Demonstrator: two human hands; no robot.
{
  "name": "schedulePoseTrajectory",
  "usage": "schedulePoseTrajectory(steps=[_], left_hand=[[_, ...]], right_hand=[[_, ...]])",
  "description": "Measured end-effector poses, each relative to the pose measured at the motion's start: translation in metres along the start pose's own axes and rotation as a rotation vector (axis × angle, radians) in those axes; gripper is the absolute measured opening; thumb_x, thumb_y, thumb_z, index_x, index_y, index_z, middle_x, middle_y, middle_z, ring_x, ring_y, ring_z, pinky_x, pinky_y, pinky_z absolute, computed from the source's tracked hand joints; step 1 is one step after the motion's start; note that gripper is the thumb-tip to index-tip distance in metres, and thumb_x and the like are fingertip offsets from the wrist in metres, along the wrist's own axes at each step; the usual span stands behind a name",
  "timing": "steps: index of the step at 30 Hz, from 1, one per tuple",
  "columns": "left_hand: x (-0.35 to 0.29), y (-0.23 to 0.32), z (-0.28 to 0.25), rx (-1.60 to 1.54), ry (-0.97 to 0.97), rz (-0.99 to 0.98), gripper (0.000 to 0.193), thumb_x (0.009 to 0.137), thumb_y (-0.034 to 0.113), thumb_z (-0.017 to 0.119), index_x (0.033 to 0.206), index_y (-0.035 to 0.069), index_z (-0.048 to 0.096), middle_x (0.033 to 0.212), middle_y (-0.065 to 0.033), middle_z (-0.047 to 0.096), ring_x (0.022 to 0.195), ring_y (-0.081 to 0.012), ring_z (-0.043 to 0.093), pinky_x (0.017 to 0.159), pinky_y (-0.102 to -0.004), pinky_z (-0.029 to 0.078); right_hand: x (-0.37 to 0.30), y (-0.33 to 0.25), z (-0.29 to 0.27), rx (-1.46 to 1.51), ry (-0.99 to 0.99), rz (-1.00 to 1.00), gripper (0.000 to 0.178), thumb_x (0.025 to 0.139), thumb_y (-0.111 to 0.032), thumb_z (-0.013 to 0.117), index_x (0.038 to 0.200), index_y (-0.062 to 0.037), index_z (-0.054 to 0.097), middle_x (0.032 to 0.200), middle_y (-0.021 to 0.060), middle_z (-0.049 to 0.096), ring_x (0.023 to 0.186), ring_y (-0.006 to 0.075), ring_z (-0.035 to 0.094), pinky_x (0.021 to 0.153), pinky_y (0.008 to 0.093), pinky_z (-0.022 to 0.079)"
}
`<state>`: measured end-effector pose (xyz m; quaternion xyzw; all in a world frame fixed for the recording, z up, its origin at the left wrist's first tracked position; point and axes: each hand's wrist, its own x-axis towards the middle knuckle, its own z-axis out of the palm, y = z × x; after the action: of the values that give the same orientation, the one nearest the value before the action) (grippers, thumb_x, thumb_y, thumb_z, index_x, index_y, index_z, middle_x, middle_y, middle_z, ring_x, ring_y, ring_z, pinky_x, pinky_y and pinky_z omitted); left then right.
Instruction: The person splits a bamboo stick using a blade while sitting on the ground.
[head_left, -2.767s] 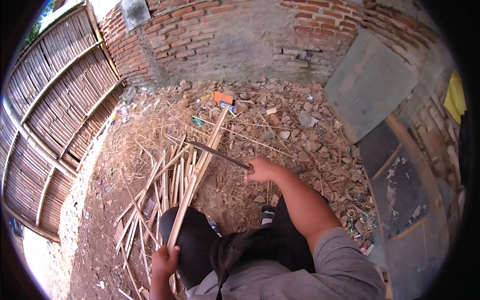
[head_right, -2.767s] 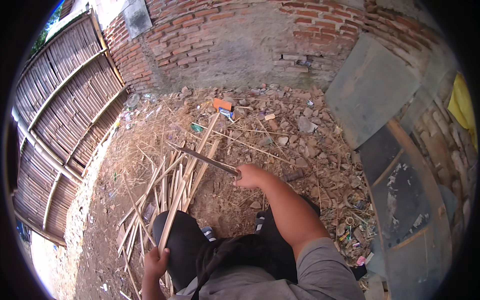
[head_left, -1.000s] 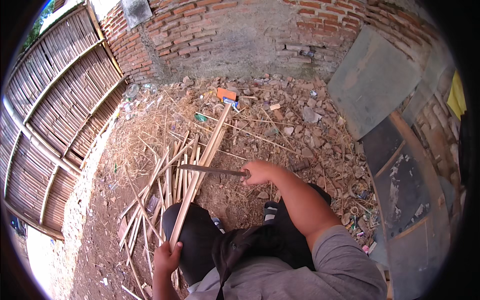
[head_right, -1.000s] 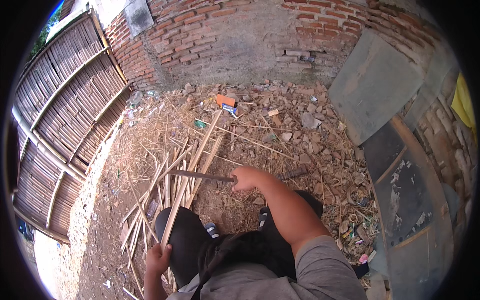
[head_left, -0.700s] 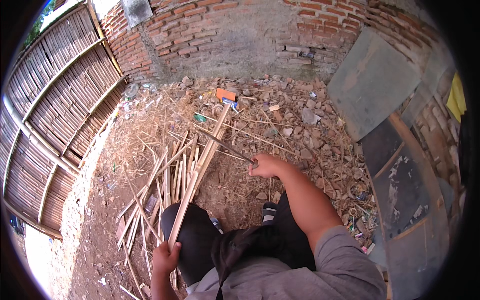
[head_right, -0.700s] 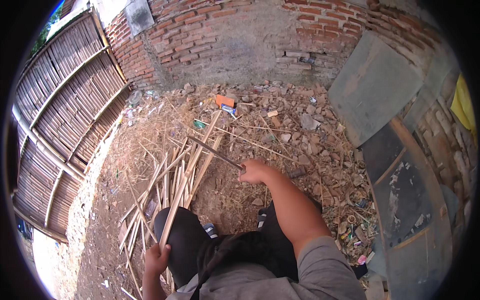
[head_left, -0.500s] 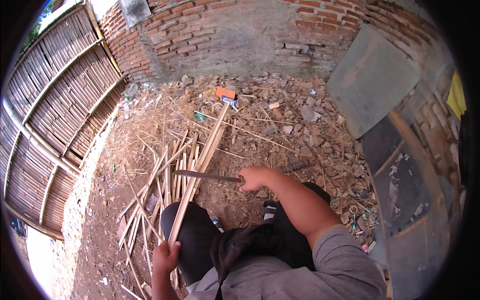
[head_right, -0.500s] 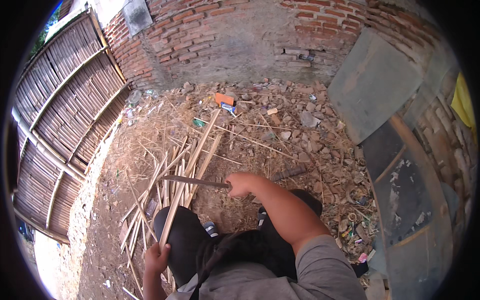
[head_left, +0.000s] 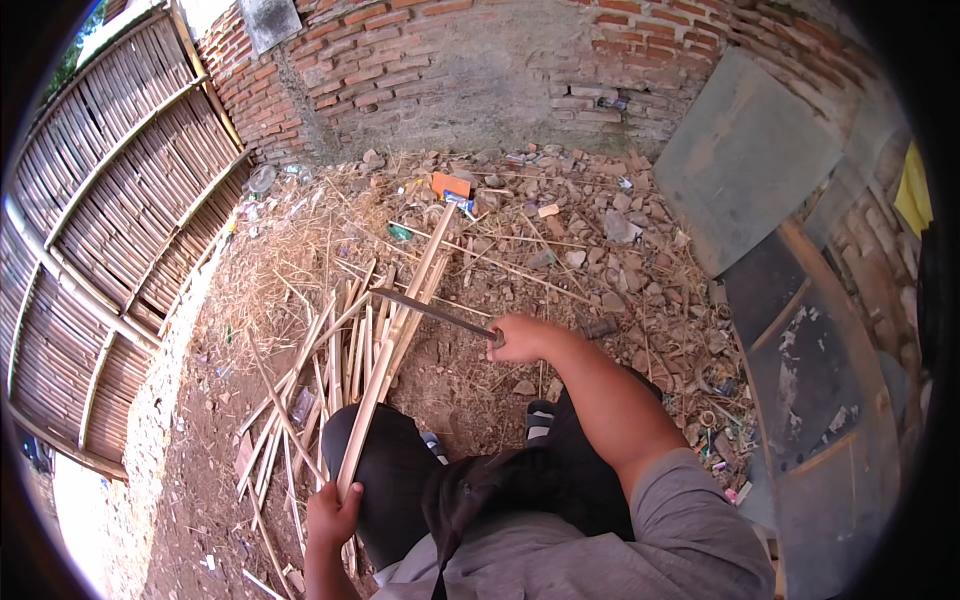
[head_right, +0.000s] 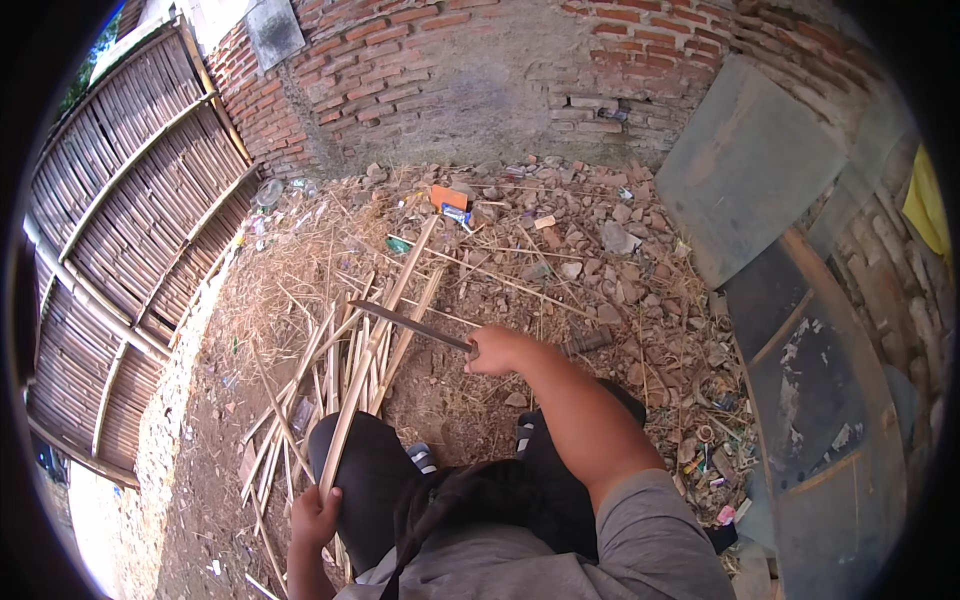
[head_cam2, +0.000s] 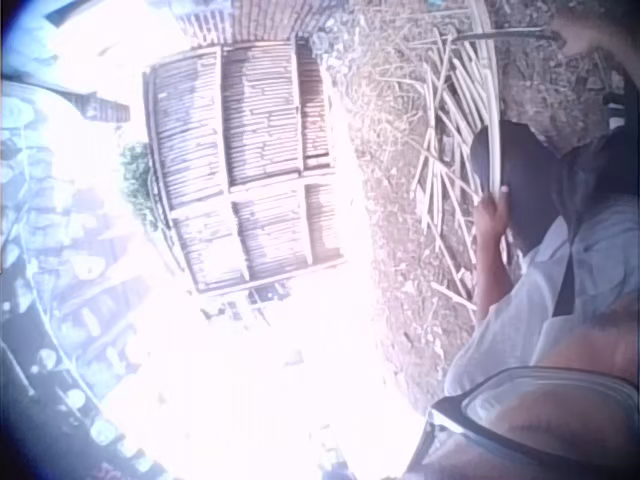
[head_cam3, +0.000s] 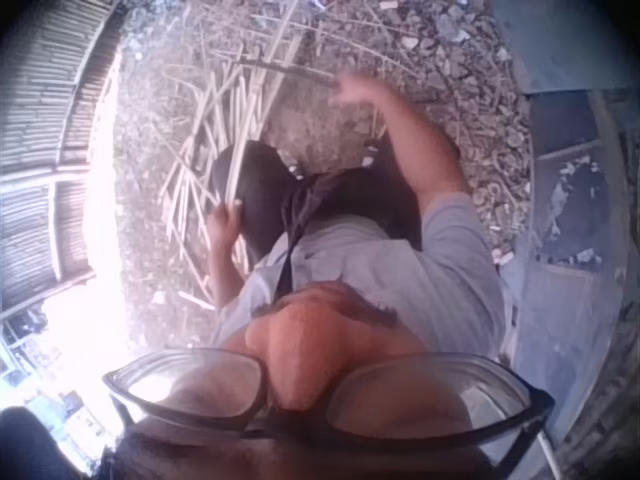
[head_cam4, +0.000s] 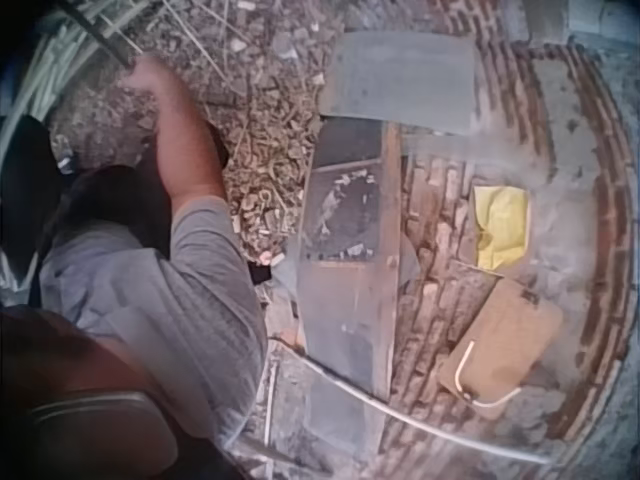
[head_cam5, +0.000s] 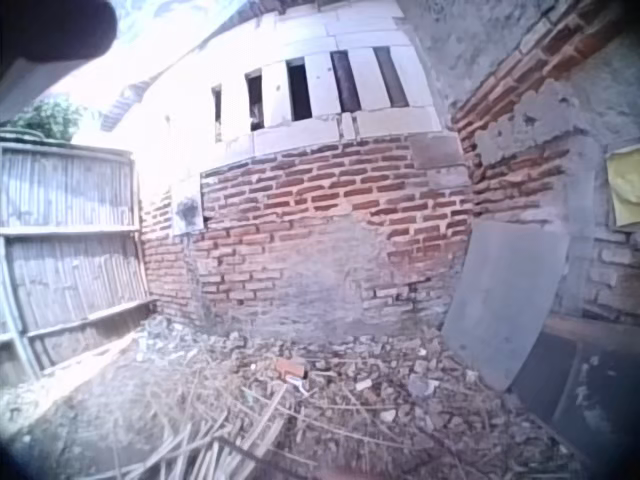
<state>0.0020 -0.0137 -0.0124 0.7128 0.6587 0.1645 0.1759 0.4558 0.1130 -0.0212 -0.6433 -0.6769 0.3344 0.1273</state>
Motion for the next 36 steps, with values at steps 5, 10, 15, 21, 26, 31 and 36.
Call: schedulePoseTrajectory(steps=[5,10,15,21,26,31,36], left_hand=[[0.000,0.003,-0.002,0.017,0.022,0.044,0.047,0.089,0.043,0.070,0.077,-0.001,0.062,0.062,-0.0224,0.060,0.063,-0.0425,0.064,0.058,-0.0487,0.046],[0.000,0.009,-0.005,0.016,-0.012,-0.004,0.045,0.089,0.042,0.070,0.079,-0.001,0.062,0.064,-0.0227,0.061,0.064,-0.0428,0.064,0.058,-0.0489,0.047],[0.000,0.003,-0.003,0.026,-0.003,0.020,0.045,0.088,0.042,0.070,0.078,-0.001,0.062,0.064,-0.0224,0.062,0.064,-0.0422,0.065,0.059,-0.0485,0.047],[0.001,0.003,-0.001,0.016,0.001,0.003,0.047,0.088,0.043,0.071,0.077,-0.002,0.061,0.063,-0.0226,0.062,0.064,-0.0422,0.065,0.059,-0.0488,0.047],[0.000,0.001,0.000,0.007,-0.001,-0.019,0.048,0.088,0.043,0.071,0.077,-0.002,0.062,0.063,-0.0228,0.061,0.064,-0.0420,0.065,0.059,-0.0486,0.047],[0.000,0.005,-0.004,-0.005,-0.005,-0.017,0.047,0.088,0.042,0.070,0.078,-0.003,0.063,0.064,-0.0230,0.062,0.065,-0.0415,0.065,0.059,-0.0482,0.048],[0.000,0.010,-0.006,-0.013,-0.018,-0.028,0.046,0.088,0.042,0.071,0.080,-0.003,0.063,0.065,-0.0230,0.062,0.065,-0.0411,0.066,0.059,-0.0476,0.048]], right_hand=[[0.004,-0.009,0.017,-0.082,-0.063,-0.095,0.034,0.077,-0.034,0.075,0.103,-0.0120,0.070,0.096,0.0110,0.070,0.094,0.0294,0.067,0.080,0.0435,0.051],[0.006,-0.010,0.018,-0.087,-0.060,-0.105,0.036,0.078,-0.035,0.075,0.106,-0.0133,0.070,0.097,0.0115,0.071,0.094,0.0292,0.067,0.081,0.0440,0.051],[-0.006,-0.007,-0.006,-0.091,-0.041,-0.051,0.053,0.078,-0.036,0.078,0.121,-0.0093,0.066,0.101,0.0157,0.071,0.097,0.0318,0.068,0.084,0.0429,0.052],[0.003,0.014,-0.005,-0.013,0.001,0.002,0.042,0.077,-0.036,0.078,0.109,-0.0091,0.071,0.097,0.0149,0.071,0.095,0.0314,0.068,0.082,0.0428,0.052],[0.005,-0.001,0.005,0.019,-0.013,-0.046,0.036,0.076,-0.032,0.078,0.102,-0.0087,0.070,0.095,0.0124,0.071,0.094,0.0302,0.068,0.082,0.0424,0.052],[0.000,-0.009,0.008,0.030,-0.064,-0.054,0.034,0.076,-0.032,0.077,0.102,-0.0110,0.070,0.093,0.0112,0.070,0.092,0.0289,0.067,0.081,0.0421,0.051],[0.000,-0.002,0.001,-0.019,-0.041,-0.051,0.037,0.075,-0.031,0.078,0.105,-0.0098,0.070,0.094,0.0113,0.071,0.092,0.0290,0.068,0.082,0.0420,0.052]])
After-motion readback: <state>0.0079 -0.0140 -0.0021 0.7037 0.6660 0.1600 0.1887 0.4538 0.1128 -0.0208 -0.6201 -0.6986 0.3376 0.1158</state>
